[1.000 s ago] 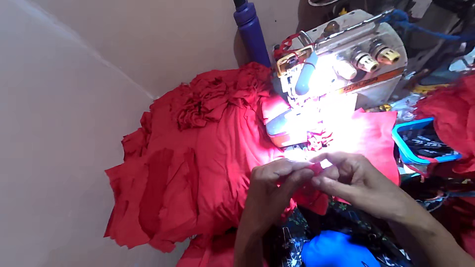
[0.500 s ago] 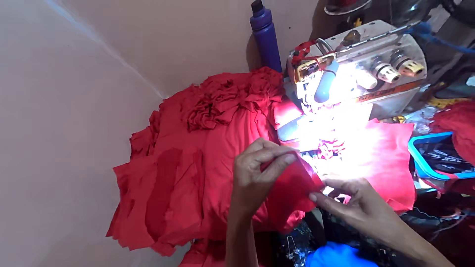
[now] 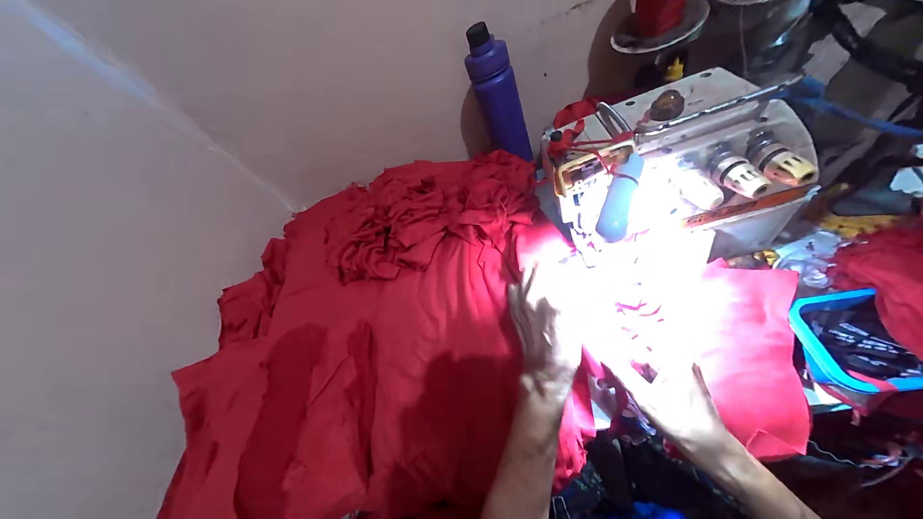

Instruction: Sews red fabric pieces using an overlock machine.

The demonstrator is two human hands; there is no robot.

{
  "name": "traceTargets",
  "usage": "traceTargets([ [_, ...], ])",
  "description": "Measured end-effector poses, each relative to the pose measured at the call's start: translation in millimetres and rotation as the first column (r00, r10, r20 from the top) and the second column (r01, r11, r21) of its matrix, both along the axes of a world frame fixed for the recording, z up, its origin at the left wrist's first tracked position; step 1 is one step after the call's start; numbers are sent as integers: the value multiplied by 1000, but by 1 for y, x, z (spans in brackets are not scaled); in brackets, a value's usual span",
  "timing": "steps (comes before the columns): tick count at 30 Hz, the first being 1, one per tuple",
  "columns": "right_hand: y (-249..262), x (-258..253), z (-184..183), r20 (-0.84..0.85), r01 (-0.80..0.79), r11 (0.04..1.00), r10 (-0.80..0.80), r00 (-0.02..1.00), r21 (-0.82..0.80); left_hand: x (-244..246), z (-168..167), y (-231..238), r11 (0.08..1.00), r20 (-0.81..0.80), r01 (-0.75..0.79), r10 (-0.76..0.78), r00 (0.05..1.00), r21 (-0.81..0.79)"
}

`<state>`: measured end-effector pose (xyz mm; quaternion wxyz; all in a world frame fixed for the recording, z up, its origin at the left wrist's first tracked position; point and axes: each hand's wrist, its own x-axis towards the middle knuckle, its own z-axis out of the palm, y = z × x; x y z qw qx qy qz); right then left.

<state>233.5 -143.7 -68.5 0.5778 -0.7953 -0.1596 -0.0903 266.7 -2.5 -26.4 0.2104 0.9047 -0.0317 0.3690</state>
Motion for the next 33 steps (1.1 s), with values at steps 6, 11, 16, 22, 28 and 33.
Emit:
traceTargets([
  [6,-9,-10,-8,64,39,990,-47,997,133,-22,-17,-26,990,30,-114,112,993,81],
  [11,-2,10,-1,33,77,984,-84,996,163,-8,-9,-28,994,-37,-106,106,994,-13],
  [16,4,22,1,50,70,981,-80,996,180,-1,-2,-23,992,-156,-99,86,984,-79],
  [22,3,43,6,207,171,984,-155,966,-57,15,21,9,991,-433,-43,-18,901,-130],
  [28,-35,-8,-3,405,151,962,-47,913,-229,80,39,38,991,-522,-127,91,848,-33],
  [33,-80,-52,-37,516,133,903,109,850,-409,91,15,84,948,-299,107,-200,933,-301],
])
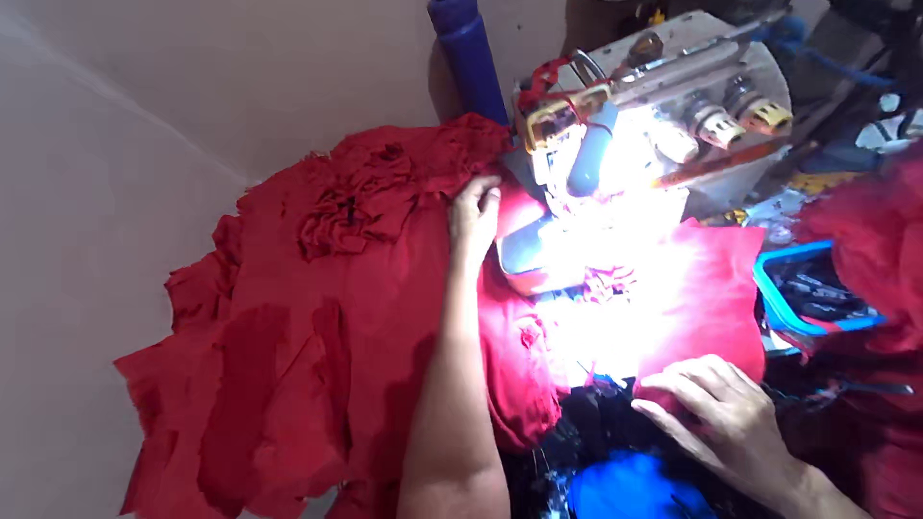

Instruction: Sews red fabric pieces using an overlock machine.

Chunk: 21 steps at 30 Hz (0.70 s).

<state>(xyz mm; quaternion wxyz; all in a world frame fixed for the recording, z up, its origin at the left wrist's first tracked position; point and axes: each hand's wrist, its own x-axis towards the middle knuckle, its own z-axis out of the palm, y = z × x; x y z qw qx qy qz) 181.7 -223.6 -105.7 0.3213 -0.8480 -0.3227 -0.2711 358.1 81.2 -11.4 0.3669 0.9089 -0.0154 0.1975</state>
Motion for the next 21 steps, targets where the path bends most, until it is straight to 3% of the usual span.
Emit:
traceTargets([
  [2,-11,-5,-13,58,5,995,1,998,-98,-23,-7,0,992,80,-13,23,997,-127],
  [4,-13,-4,-27,128,22,992,-6,992,-123,-63,-10,-13,986,164,-125,143,976,-113],
  [7,-7,-5,-37,194,-14,998,26,981,-63,-145,-23,-39,979,221,-201,206,953,-43],
  [9,-7,-7,-38,200,-70,997,72,977,-18,-179,-39,-51,970,270,-230,242,932,-77],
  [15,-20,-13,-26,-150,-128,946,179,972,296,-244,-72,-96,960,217,-84,145,965,-267],
  [18,-24,-10,-20,-326,-148,899,297,897,412,-248,-82,-119,941,142,-6,57,988,-338],
  [21,-33,-6,-7,-398,-169,857,389,831,486,-245,-81,-129,898,98,147,-117,988,-415],
])
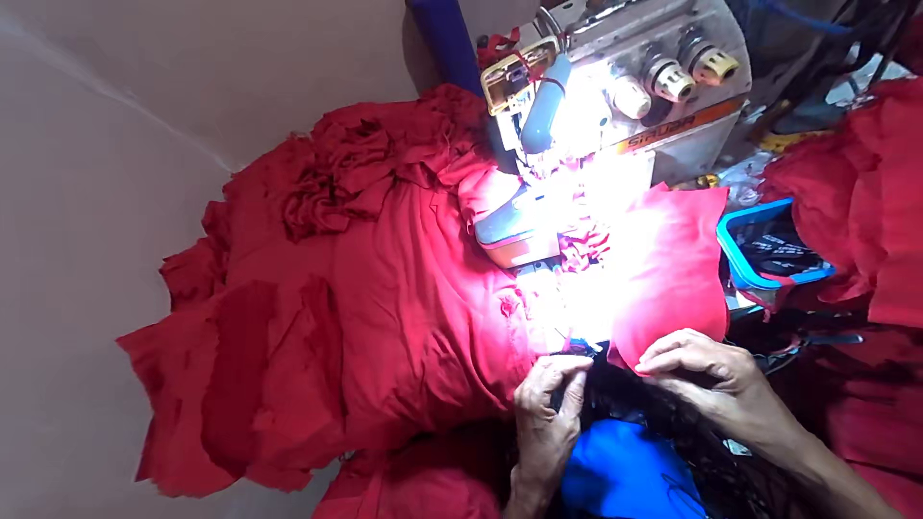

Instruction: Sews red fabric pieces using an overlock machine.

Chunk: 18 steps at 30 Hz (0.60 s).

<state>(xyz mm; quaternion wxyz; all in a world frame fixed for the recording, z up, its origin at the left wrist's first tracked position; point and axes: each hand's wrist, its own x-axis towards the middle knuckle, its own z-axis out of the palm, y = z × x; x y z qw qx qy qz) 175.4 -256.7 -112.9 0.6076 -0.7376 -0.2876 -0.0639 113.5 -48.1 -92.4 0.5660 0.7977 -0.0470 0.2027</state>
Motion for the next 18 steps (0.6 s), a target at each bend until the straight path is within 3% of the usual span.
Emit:
traceTargets([
  [3,-8,1,23,-108,126,988,-117,987,86,11,15,-4,907,-72,332,-361,930,-258],
  [5,-12,3,39,-77,173,975,-164,983,138,27,33,-10,823,-148,447,-520,841,-350],
  [7,-15,4,51,51,153,979,-161,986,136,51,50,-20,805,-285,434,-562,777,-405],
  [9,-16,4,58,173,129,986,-147,974,109,82,65,-33,867,-463,238,-445,766,-438],
  [11,-18,3,62,257,121,991,-133,957,62,113,63,-36,947,-586,136,-288,758,-291],
  [13,-21,2,61,306,107,994,-111,946,29,136,59,-35,982,-601,145,-188,777,-120],
  [18,-37,-3,54,300,65,998,-69,952,23,174,51,-48,949,-214,99,-34,976,300],
])
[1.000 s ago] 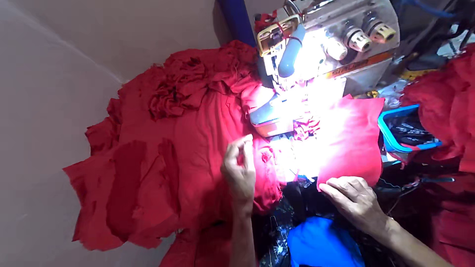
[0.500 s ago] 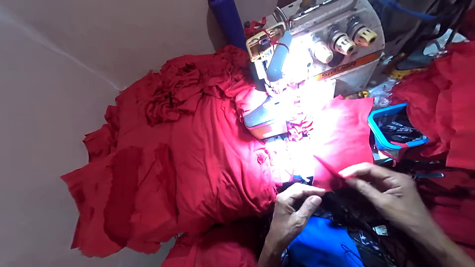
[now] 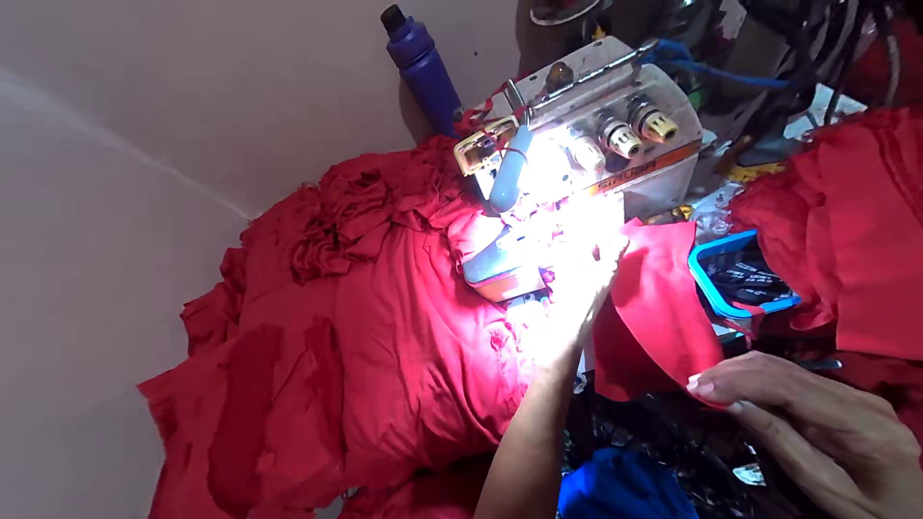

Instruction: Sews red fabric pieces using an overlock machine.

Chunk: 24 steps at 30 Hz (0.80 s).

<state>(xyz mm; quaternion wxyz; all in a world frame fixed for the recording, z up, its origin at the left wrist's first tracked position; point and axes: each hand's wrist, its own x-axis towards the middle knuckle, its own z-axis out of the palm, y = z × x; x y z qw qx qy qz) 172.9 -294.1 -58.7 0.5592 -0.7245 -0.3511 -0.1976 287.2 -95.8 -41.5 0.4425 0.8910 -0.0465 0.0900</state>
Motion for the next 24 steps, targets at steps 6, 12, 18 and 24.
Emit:
traceTargets([
  [6,-5,12,2,8,-1,1000,1,1000,21,-24,7,-9,999,189,-38,36,981,8],
  [12,15,40,37,-9,151,981,-151,989,121,-38,47,-16,861,91,189,-166,982,-473],
  [18,49,52,58,-167,174,953,-134,977,250,-71,60,4,825,141,201,-148,979,-528],
  [24,77,40,53,-285,152,957,-78,955,247,-98,53,32,851,162,164,-95,982,-499],
])
